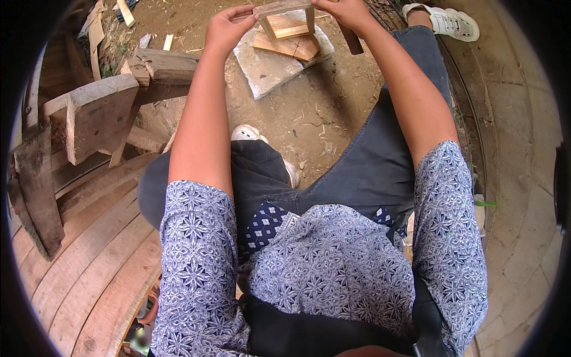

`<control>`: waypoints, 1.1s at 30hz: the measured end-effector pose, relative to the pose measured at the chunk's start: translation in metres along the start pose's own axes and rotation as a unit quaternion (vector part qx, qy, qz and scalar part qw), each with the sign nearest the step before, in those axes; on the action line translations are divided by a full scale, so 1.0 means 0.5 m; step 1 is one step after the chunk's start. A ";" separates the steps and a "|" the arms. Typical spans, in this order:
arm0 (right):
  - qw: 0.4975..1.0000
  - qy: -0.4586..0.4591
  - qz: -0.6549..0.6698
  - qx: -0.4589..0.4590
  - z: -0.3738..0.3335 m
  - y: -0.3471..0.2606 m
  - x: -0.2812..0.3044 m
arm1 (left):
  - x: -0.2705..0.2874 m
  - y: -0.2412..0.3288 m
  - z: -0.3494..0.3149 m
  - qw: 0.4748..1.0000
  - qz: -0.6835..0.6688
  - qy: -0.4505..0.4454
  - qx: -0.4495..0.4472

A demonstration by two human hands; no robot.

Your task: The person sits on the ground and uses a hammer to drive nails into small wooden pieces, assembling them into a small rectangular frame. The person repeatedly positions the wood and hammers nails to join the pieces.

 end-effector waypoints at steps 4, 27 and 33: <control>1.000 0.005 -0.005 0.015 0.003 0.007 0.002 | 0.003 -0.005 -0.002 0.999 0.014 0.001 0.035; 0.997 0.044 -0.062 -0.032 -0.014 -0.023 -0.006 | 0.035 0.024 0.010 0.999 -0.016 0.034 0.026; 0.997 0.036 -0.057 -0.037 -0.017 -0.015 0.003 | -0.017 0.072 -0.004 0.988 0.144 -0.048 0.021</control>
Point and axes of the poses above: each hand's wrist, its own z-axis towards the middle knuckle, its own x-axis out of the back of the hand, y = z × x, the point moved 6 cm from there along z, towards the middle knuckle, and after that the axes turned 12 degrees about -z, right-handed, at the moved point
